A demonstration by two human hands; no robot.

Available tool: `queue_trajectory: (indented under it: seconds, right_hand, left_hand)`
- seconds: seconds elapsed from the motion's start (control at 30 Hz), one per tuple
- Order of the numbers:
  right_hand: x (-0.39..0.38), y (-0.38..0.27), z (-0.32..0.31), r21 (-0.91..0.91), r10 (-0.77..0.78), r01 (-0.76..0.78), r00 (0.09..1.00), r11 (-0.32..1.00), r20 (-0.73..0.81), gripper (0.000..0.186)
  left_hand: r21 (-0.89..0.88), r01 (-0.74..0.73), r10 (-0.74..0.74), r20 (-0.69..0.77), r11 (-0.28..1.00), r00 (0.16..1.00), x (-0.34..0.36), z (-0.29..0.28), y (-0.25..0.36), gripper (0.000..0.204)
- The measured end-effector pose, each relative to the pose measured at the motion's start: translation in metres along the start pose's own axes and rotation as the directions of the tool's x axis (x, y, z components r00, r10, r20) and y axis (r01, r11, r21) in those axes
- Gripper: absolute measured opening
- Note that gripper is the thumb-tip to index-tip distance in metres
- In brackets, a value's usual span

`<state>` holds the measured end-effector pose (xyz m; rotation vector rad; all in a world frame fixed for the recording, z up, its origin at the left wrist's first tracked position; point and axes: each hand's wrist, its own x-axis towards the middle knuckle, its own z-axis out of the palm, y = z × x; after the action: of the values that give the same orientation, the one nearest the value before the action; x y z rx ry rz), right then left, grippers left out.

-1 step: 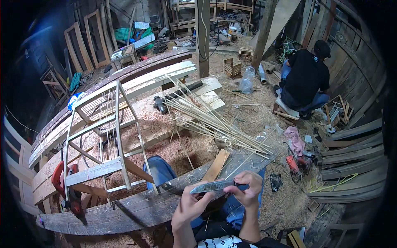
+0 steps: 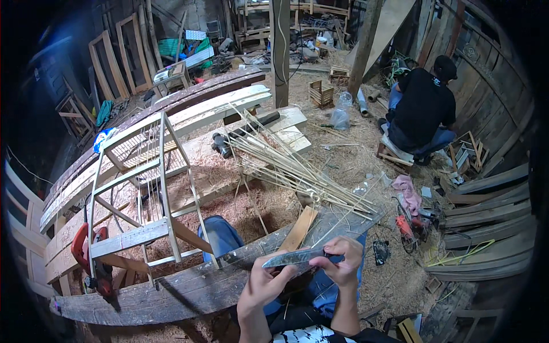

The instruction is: The person uses a knife to shave and smooth a small rectangular piece of wood held in their left hand. They repeatedly run the blade along the wood's surface to remove thin shavings, occasionally rotating the piece to work on different edges.

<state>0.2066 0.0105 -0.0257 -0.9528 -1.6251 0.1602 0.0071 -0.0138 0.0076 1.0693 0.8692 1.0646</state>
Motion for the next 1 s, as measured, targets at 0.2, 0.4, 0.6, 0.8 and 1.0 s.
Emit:
queue_trajectory:
  seconds: [0.2,0.4,0.6,0.8,1.0]
  right_hand:
    - [-0.002,0.011,-0.002,-0.05,-0.022,0.02,0.999,0.999,-0.031,0.047]
    - [-0.011,0.029,-0.005,-0.134,-0.047,0.028,0.989,0.991,-0.138,0.043]
    - [-0.032,0.064,-0.079,-0.074,0.26,-0.337,0.83,0.938,-0.494,0.042]
    - [-0.012,0.018,-0.027,0.02,0.354,-0.368,0.876,0.93,-0.327,0.05]
    - [0.011,-0.031,0.007,0.288,0.552,-0.526,0.834,0.8,-0.01,0.044]
  left_hand:
    - [0.02,-0.033,0.032,0.032,0.999,0.999,0.003,-0.004,-0.003,0.021]
    - [0.105,-0.006,0.004,0.013,0.994,1.0,0.0,-0.006,0.002,0.024]
    - [0.086,-0.017,0.041,-0.283,0.996,0.958,-0.03,-0.041,0.022,0.027]
    - [0.035,-0.006,0.011,-0.155,0.999,0.988,-0.004,-0.014,0.014,0.029]
    - [-0.039,0.07,-0.07,-0.021,0.997,0.997,0.007,0.005,0.004,0.031]
